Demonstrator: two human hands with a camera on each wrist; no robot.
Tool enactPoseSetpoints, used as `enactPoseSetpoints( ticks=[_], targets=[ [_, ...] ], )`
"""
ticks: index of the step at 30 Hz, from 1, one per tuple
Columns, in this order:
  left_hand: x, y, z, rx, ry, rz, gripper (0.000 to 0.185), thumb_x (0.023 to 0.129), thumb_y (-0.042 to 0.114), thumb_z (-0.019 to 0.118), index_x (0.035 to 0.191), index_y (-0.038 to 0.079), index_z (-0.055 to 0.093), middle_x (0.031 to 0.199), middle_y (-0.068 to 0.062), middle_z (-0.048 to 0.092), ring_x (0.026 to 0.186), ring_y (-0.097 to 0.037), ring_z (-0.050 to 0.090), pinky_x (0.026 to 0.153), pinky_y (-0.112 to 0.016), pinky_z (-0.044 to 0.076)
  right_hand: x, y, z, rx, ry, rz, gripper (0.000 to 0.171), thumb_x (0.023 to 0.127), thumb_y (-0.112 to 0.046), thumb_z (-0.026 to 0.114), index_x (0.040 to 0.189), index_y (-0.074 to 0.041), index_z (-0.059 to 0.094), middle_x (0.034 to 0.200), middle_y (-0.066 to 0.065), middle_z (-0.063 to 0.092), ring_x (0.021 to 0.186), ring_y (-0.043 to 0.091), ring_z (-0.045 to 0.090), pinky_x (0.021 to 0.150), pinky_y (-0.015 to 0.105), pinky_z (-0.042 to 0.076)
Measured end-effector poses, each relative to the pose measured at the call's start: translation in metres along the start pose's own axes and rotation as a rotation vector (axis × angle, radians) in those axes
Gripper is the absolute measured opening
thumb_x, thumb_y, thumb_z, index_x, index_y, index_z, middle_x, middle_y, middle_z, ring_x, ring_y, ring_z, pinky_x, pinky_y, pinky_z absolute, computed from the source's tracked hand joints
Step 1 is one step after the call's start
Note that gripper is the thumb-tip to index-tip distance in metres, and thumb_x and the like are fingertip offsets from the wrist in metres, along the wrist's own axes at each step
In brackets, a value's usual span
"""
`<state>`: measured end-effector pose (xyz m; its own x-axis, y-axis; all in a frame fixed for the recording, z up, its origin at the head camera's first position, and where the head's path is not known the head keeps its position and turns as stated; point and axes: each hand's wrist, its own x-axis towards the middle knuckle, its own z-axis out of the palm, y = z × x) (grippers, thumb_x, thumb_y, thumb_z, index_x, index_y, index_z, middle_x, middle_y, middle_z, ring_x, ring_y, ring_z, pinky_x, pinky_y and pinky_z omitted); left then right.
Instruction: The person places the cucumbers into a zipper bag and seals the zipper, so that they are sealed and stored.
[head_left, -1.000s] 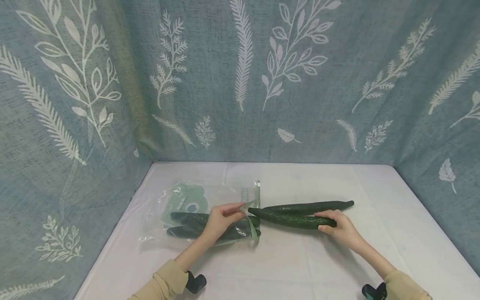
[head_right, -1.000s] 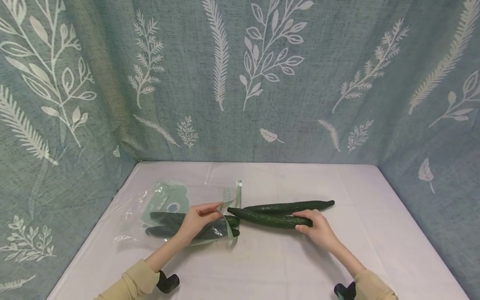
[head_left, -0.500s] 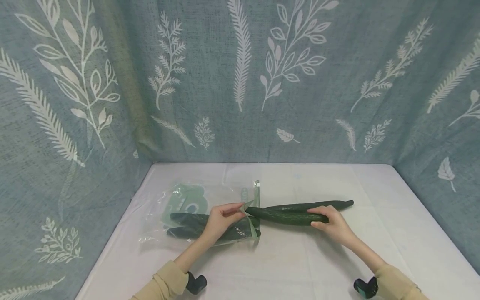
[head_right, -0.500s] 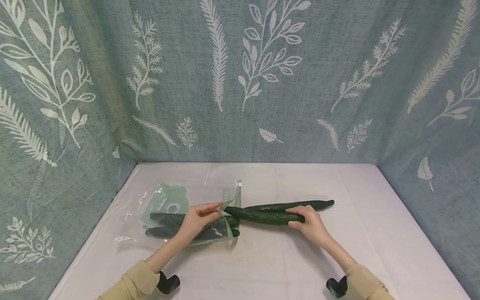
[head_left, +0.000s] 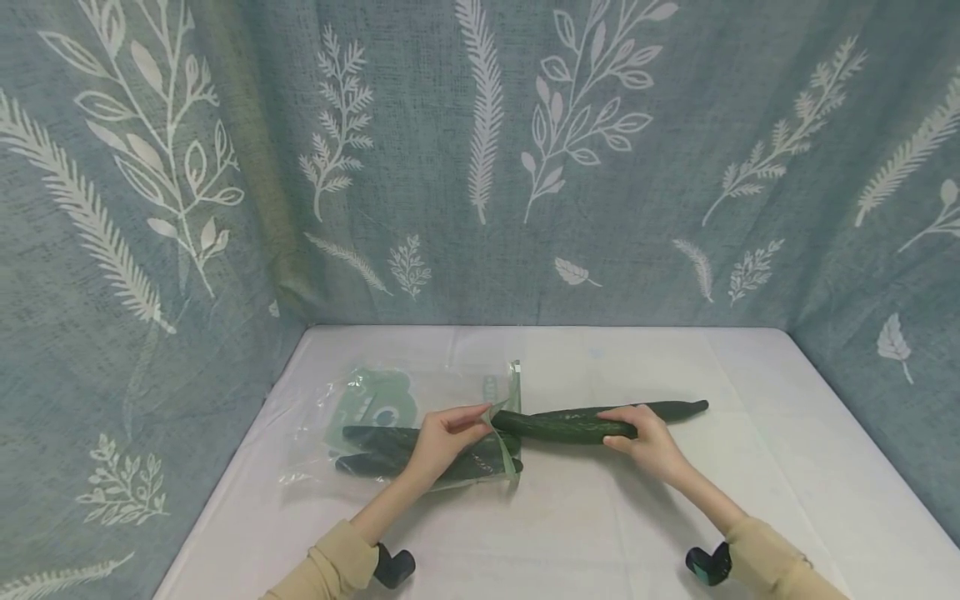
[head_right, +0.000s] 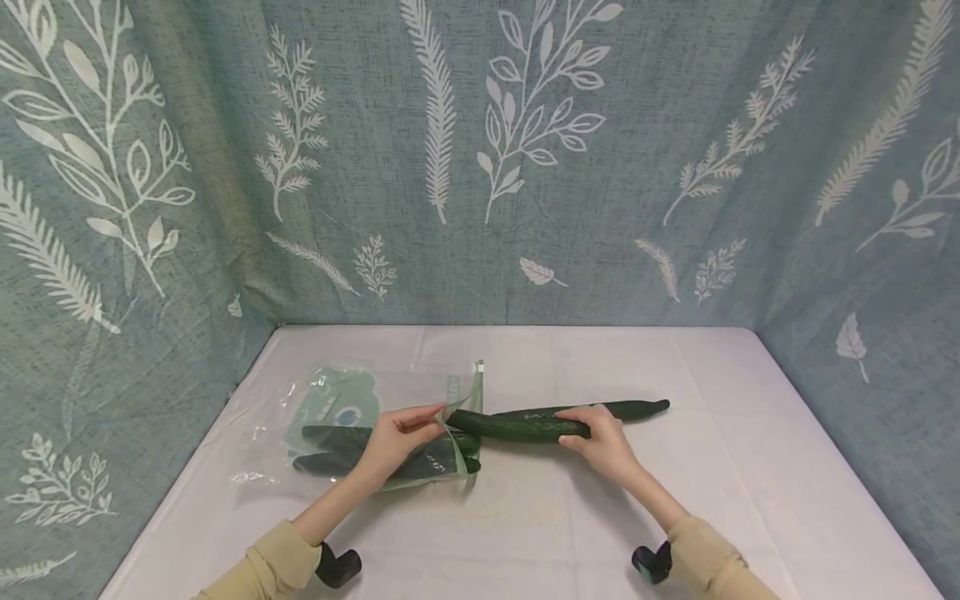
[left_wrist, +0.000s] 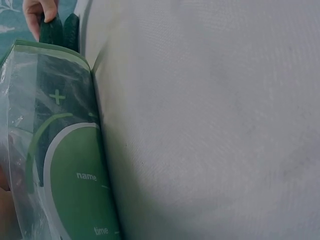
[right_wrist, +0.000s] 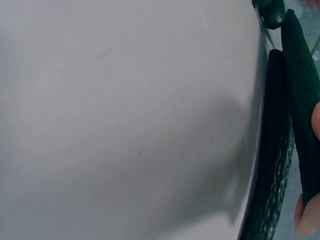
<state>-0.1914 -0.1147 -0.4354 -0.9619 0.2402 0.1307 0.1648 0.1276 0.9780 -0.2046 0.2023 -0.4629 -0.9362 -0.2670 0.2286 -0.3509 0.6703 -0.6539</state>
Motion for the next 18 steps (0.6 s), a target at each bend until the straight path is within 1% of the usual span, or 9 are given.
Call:
enactPoseSetpoints(
  ticks=[3,5,14,18],
  targets=[
    [0.000,0.001,0.000,-0.003,-0.003,-0.004,0.033,0.080,0.003,0.064,0.111,-0.004,0.059,0.109,-0.021,0.061,0.096,-0.024,0.062,0.080,-0.024,0.052,0.004,-0.002,0.003,-0.006,0.001,-0.016,0.034,0.074,-0.012,0.071,0.107,-0.007,0.064,0.106,0.009,0.064,0.098,0.027,0.052,0.083,0.049,0.043],
    [0.000,0.000,-0.001,-0.007,-0.005,-0.007,0.033,0.080,0.002,0.064,0.111,-0.004,0.059,0.108,-0.021,0.061,0.095,-0.023,0.063,0.080,-0.024,0.052,0.006,-0.003,0.005,-0.011,0.004,-0.030,0.034,0.074,-0.011,0.072,0.107,-0.007,0.065,0.106,0.009,0.064,0.100,0.029,0.052,0.085,0.050,0.042],
    [0.000,0.001,-0.001,-0.012,-0.006,0.012,0.033,0.080,0.002,0.064,0.111,-0.005,0.059,0.108,-0.021,0.061,0.088,-0.006,0.063,0.079,-0.023,0.052,0.018,-0.011,0.017,0.017,0.007,-0.069,0.034,0.072,-0.010,0.073,0.105,-0.006,0.065,0.103,0.008,0.065,0.096,0.027,0.055,0.083,0.047,0.043],
    [0.000,0.002,-0.001,-0.013,0.003,0.010,0.032,0.079,0.002,0.065,0.110,-0.005,0.060,0.108,-0.021,0.061,0.086,-0.002,0.062,0.079,-0.023,0.052,0.022,-0.014,0.023,0.023,0.000,-0.082,0.034,0.073,-0.010,0.072,0.106,-0.006,0.065,0.103,0.007,0.065,0.097,0.026,0.055,0.084,0.047,0.044]
  ],
)
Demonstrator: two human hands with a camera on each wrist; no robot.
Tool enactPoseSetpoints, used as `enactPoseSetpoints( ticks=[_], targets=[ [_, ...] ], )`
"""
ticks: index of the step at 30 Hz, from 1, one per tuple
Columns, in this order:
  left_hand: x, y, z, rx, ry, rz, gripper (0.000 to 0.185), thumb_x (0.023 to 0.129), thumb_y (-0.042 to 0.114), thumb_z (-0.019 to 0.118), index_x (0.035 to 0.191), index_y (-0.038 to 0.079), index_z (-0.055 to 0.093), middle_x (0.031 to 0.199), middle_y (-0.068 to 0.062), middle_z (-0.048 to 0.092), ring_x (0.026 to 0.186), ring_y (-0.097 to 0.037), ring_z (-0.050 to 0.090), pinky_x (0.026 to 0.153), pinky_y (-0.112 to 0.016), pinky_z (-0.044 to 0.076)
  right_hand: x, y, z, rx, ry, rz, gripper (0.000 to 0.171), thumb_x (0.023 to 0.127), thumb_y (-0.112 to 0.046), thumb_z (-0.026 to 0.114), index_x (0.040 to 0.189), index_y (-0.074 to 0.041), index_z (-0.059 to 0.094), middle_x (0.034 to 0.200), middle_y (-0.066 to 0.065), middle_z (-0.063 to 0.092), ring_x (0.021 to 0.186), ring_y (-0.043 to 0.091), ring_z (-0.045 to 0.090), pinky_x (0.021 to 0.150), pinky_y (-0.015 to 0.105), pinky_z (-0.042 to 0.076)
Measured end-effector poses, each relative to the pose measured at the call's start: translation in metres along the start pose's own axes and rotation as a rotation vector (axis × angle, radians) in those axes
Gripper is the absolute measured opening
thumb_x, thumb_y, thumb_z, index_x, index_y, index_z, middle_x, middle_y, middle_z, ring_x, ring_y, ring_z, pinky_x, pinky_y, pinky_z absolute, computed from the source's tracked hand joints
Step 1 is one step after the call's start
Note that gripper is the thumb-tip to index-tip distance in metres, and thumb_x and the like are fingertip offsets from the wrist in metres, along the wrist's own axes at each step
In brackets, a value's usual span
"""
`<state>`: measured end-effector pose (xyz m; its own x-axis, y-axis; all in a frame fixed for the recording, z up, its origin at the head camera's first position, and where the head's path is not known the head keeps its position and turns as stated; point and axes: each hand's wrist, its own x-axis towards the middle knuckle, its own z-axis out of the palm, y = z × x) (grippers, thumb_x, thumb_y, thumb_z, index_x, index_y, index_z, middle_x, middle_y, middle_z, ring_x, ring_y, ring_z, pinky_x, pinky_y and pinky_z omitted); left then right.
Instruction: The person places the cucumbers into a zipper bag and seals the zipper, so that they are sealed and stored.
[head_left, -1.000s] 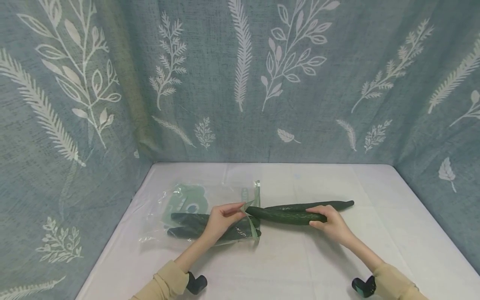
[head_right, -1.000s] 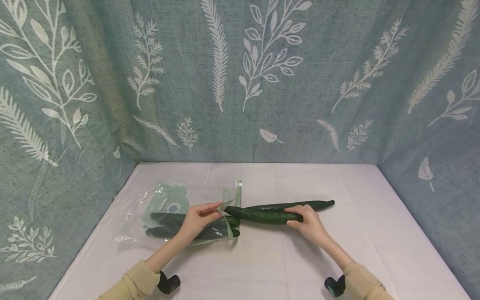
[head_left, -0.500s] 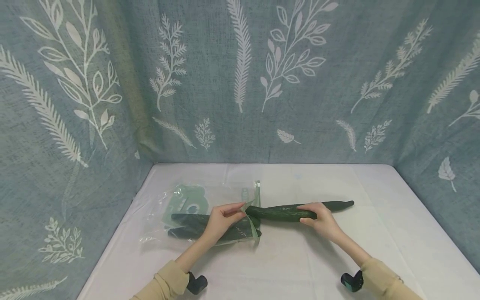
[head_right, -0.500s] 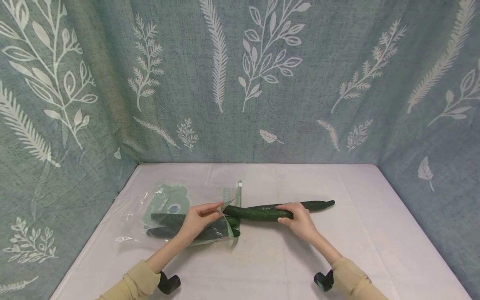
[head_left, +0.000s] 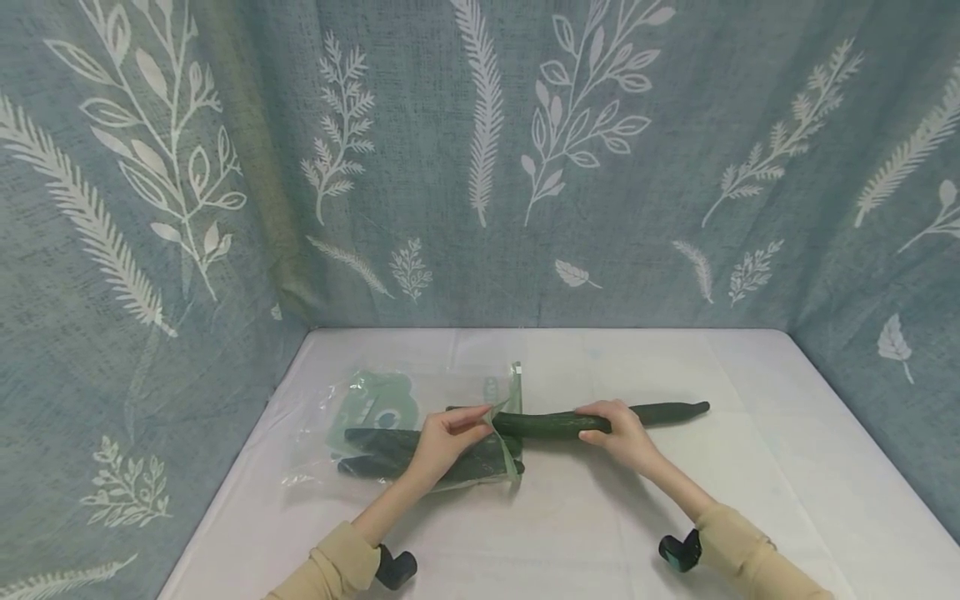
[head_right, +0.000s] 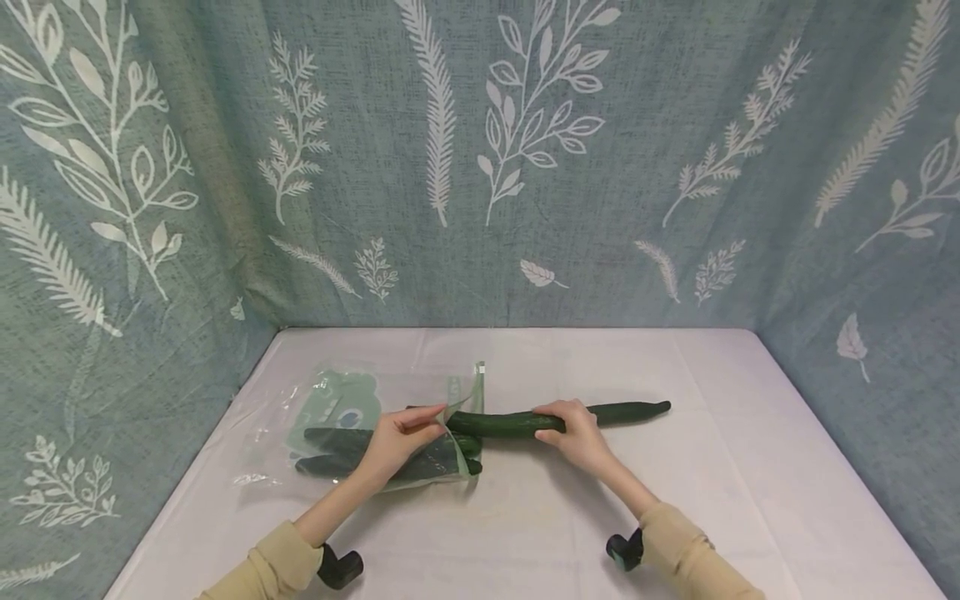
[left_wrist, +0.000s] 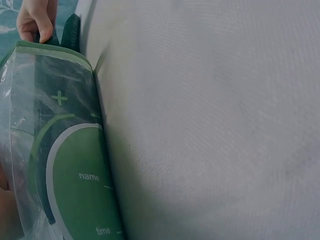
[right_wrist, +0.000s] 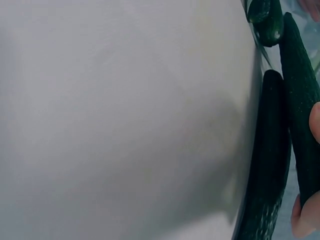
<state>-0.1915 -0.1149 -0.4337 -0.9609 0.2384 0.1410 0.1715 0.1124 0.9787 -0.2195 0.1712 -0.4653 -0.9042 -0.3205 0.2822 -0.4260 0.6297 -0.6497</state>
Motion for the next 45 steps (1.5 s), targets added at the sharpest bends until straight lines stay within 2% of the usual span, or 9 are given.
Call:
enactPoseSetpoints(
  ticks=[11,17,22,25,29,32,43,45],
  targets=[
    [0.000,0.001,0.000,-0.015,0.007,0.049,0.032,0.079,0.001,0.065,0.109,-0.007,0.059,0.104,-0.023,0.062,0.085,-0.002,0.063,0.077,-0.023,0.053,0.013,-0.011,0.018,0.033,0.006,-0.055,0.034,0.072,-0.008,0.072,0.105,-0.004,0.065,0.102,0.007,0.066,0.095,0.025,0.054,0.083,0.044,0.044],
    [-0.001,0.003,-0.001,-0.002,0.009,0.054,0.031,0.079,0.002,0.064,0.109,-0.006,0.060,0.102,-0.025,0.062,0.085,-0.004,0.063,0.078,-0.023,0.052,0.021,-0.017,0.027,0.057,-0.001,-0.050,0.033,0.072,-0.007,0.072,0.105,-0.003,0.065,0.102,0.009,0.066,0.095,0.026,0.054,0.084,0.044,0.043],
    [0.001,-0.002,-0.003,-0.018,0.011,0.081,0.032,0.079,0.002,0.064,0.109,-0.007,0.059,0.102,-0.026,0.062,0.085,-0.006,0.064,0.077,-0.022,0.053,0.024,-0.024,0.033,0.067,-0.007,-0.027,0.033,0.073,-0.008,0.072,0.105,-0.004,0.065,0.103,0.009,0.066,0.096,0.026,0.055,0.085,0.044,0.043],
    [0.004,-0.012,-0.004,-0.034,0.017,0.094,0.032,0.079,0.003,0.065,0.109,-0.006,0.060,0.103,-0.024,0.062,0.086,-0.005,0.064,0.076,-0.023,0.053,0.027,-0.026,0.038,0.066,-0.006,-0.011,0.033,0.073,-0.009,0.072,0.105,-0.005,0.065,0.102,0.008,0.066,0.095,0.024,0.055,0.083,0.043,0.044],
    [0.007,-0.023,-0.004,-0.037,0.029,0.080,0.033,0.078,0.007,0.067,0.110,-0.002,0.061,0.103,-0.020,0.064,0.086,-0.005,0.064,0.077,-0.024,0.053,0.030,-0.028,0.044,0.062,0.006,-0.011,0.032,0.072,-0.010,0.072,0.104,-0.006,0.066,0.100,0.007,0.066,0.091,0.021,0.055,0.080,0.040,0.045],
    [0.008,-0.024,-0.004,-0.029,0.039,0.066,0.033,0.078,0.010,0.068,0.110,0.001,0.062,0.102,-0.017,0.065,0.086,-0.006,0.064,0.078,-0.024,0.053,0.033,-0.030,0.049,0.067,0.013,-0.020,0.032,0.072,-0.011,0.072,0.103,-0.006,0.066,0.099,0.006,0.067,0.089,0.019,0.054,0.079,0.036,0.044],
    [0.008,-0.024,-0.002,-0.047,0.036,0.076,0.033,0.078,0.012,0.068,0.109,0.002,0.063,0.102,-0.016,0.065,0.087,-0.008,0.064,0.080,-0.026,0.052,0.037,-0.036,0.062,0.088,0.007,-0.041,0.033,0.072,-0.015,0.072,0.103,-0.004,0.066,0.100,0.007,0.067,0.089,0.020,0.055,0.080,0.037,0.044],
    [0.006,-0.018,-0.001,-0.050,0.036,0.068,0.032,0.078,0.010,0.067,0.109,0.000,0.063,0.103,-0.018,0.065,0.087,-0.006,0.064,0.080,-0.025,0.052,0.038,-0.038,0.065,0.087,0.006,-0.041,0.033,0.072,-0.015,0.072,0.103,-0.005,0.066,0.100,0.007,0.067,0.090,0.019,0.055,0.080,0.037,0.044]
  ],
)
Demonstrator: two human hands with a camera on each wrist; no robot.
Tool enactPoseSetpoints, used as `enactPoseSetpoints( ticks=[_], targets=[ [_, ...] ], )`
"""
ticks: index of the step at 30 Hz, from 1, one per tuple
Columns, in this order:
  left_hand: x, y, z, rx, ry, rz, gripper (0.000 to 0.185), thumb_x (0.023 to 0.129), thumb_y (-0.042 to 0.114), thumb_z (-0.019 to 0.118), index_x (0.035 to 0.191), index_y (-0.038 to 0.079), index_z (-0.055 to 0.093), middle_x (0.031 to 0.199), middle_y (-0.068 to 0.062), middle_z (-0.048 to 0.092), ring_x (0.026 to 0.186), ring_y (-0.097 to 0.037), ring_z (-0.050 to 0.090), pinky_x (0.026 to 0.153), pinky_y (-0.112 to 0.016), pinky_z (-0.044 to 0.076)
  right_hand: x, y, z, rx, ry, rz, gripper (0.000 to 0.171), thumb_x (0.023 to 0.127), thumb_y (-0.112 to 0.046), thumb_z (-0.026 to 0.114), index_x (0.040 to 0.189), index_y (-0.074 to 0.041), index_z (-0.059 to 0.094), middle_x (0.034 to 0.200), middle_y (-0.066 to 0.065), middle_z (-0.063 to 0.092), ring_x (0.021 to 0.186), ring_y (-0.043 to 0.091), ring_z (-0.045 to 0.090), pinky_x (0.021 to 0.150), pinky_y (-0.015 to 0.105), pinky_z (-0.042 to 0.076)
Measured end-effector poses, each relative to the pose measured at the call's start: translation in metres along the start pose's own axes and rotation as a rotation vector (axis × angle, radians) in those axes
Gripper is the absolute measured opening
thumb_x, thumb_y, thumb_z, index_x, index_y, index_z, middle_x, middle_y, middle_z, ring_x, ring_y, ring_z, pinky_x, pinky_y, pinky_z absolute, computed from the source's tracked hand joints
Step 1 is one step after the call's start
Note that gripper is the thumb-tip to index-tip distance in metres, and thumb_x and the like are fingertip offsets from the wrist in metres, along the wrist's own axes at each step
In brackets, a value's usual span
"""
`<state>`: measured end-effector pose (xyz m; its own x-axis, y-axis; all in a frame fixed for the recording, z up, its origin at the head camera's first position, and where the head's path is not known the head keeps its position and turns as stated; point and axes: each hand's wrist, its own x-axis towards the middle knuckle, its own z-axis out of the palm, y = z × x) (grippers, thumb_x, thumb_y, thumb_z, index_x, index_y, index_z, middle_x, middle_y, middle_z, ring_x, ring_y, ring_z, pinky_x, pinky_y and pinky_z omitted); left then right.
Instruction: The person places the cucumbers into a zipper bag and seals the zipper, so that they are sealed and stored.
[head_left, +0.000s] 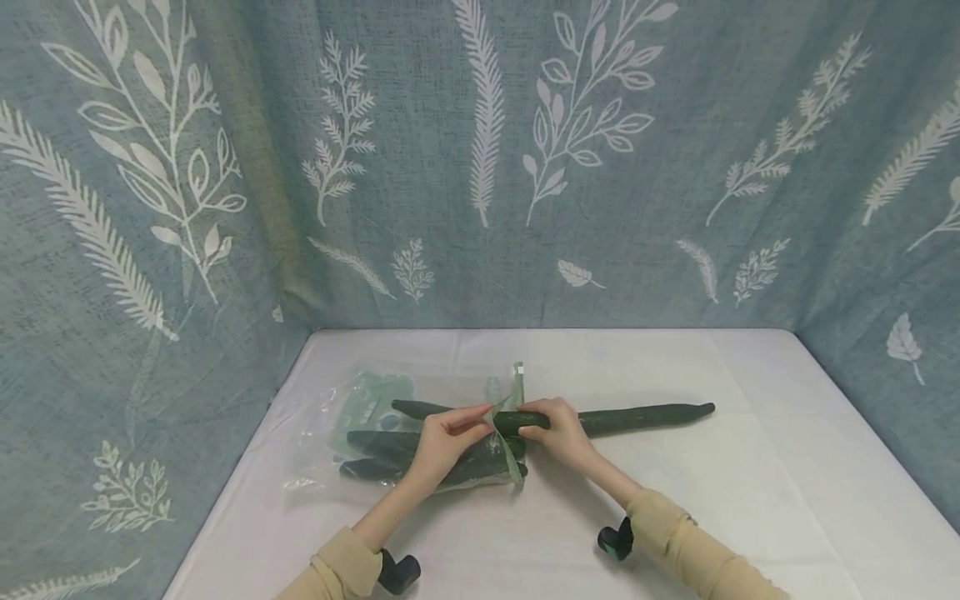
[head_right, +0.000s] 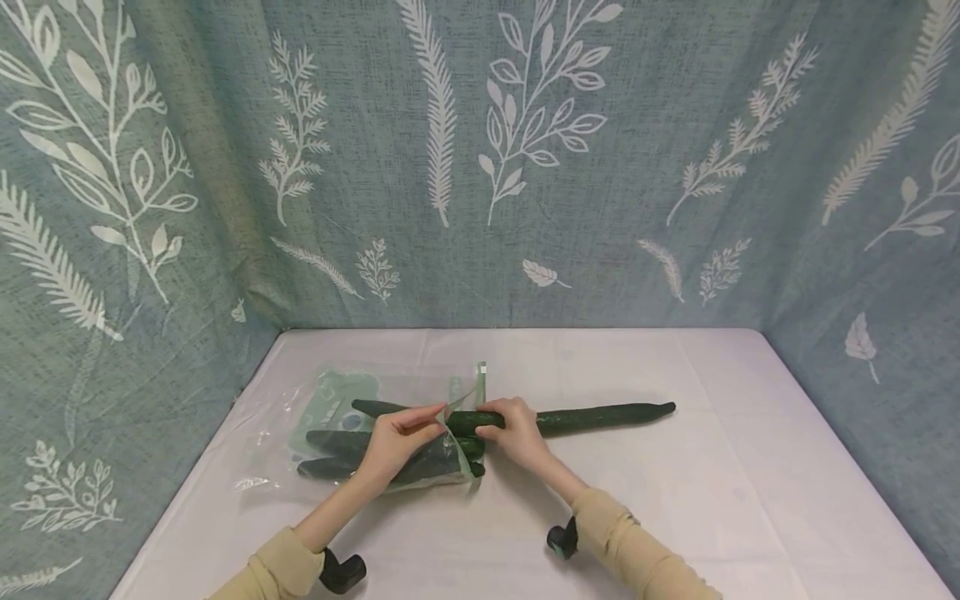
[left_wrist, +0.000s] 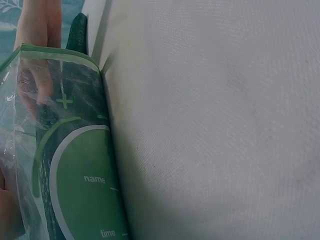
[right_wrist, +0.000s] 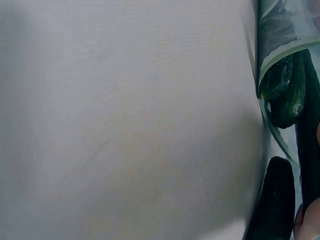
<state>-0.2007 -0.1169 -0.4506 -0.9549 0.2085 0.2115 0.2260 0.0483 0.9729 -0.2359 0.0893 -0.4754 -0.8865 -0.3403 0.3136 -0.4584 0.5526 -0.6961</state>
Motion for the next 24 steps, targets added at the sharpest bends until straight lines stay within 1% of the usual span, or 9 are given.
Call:
enactPoseSetpoints(
  ticks=[5,7,12,15,17,20,21,22,24],
  targets=[
    [-0.001,0.000,0.000,-0.005,0.011,-0.011,0.032,0.079,0.007,0.067,0.109,-0.001,0.062,0.105,-0.018,0.064,0.087,-0.005,0.063,0.080,-0.025,0.052,0.005,-0.004,0.008,-0.009,0.003,-0.031,0.032,0.073,-0.015,0.072,0.103,-0.005,0.066,0.098,0.006,0.067,0.086,0.018,0.054,0.076,0.033,0.044],
    [0.001,-0.006,-0.001,-0.009,0.017,0.004,0.032,0.078,0.010,0.067,0.109,0.001,0.063,0.105,-0.016,0.064,0.088,-0.007,0.064,0.080,-0.025,0.052,0.008,-0.006,0.011,-0.011,0.008,-0.050,0.031,0.073,-0.014,0.072,0.102,-0.005,0.066,0.097,0.006,0.067,0.085,0.017,0.054,0.075,0.032,0.044],
    [0.001,-0.005,-0.001,-0.028,0.016,0.052,0.032,0.078,0.010,0.067,0.108,-0.002,0.063,0.106,-0.018,0.063,0.090,-0.011,0.064,0.081,-0.027,0.052,0.013,-0.010,0.022,0.003,0.008,-0.046,0.028,0.073,-0.014,0.072,0.099,-0.006,0.067,0.096,0.004,0.067,0.085,0.016,0.053,0.076,0.032,0.043],
    [0.001,-0.005,-0.002,-0.040,0.014,0.077,0.032,0.079,0.009,0.067,0.107,-0.004,0.062,0.104,-0.021,0.063,0.088,-0.011,0.064,0.080,-0.027,0.052,0.016,-0.012,0.030,0.013,0.014,-0.048,0.025,0.073,-0.011,0.071,0.097,-0.006,0.067,0.095,0.004,0.067,0.087,0.017,0.054,0.080,0.036,0.043],
    [0.001,-0.005,-0.002,-0.046,0.015,0.080,0.031,0.079,0.008,0.066,0.107,-0.005,0.062,0.102,-0.022,0.063,0.086,-0.010,0.065,0.080,-0.027,0.052,0.018,-0.014,0.035,0.015,0.025,-0.053,0.023,0.073,-0.009,0.071,0.095,-0.005,0.067,0.092,0.004,0.068,0.087,0.017,0.056,0.082,0.038,0.044],
    [0.001,-0.005,-0.002,-0.060,0.020,0.066,0.030,0.079,0.006,0.065,0.107,-0.006,0.061,0.099,-0.023,0.063,0.084,-0.009,0.065,0.079,-0.026,0.052,0.022,-0.018,0.042,0.022,0.039,-0.061,0.016,0.073,-0.009,0.071,0.088,-0.005,0.068,0.086,0.004,0.068,0.083,0.016,0.059,0.081,0.039,0.046],
    [0.001,-0.005,-0.002,-0.059,0.024,0.059,0.030,0.079,0.006,0.065,0.107,-0.006,0.061,0.099,-0.023,0.064,0.084,-0.009,0.065,0.079,-0.026,0.052,0.023,-0.019,0.044,0.015,0.042,-0.064,0.014,0.074,-0.010,0.071,0.086,-0.005,0.068,0.084,0.004,0.068,0.079,0.016,0.058,0.078,0.039,0.046],
    [0.001,-0.005,-0.001,-0.056,0.027,0.054,0.030,0.079,0.005,0.065,0.107,-0.005,0.061,0.098,-0.024,0.064,0.083,-0.008,0.065,0.079,-0.025,0.052,0.024,-0.020,0.046,0.026,0.042,-0.057,0.014,0.074,-0.012,0.071,0.087,-0.005,0.068,0.083,0.004,0.068,0.077,0.016,0.058,0.078,0.040,0.046],
    [0.001,-0.005,-0.002,-0.050,0.033,0.052,0.030,0.079,0.005,0.065,0.106,-0.006,0.061,0.099,-0.024,0.063,0.084,-0.007,0.065,0.078,-0.024,0.052,0.026,-0.022,0.049,0.053,0.033,-0.051,0.018,0.076,-0.015,0.069,0.091,-0.006,0.067,0.088,0.006,0.068,0.083,0.020,0.058,0.083,0.047,0.043]
  ],
)
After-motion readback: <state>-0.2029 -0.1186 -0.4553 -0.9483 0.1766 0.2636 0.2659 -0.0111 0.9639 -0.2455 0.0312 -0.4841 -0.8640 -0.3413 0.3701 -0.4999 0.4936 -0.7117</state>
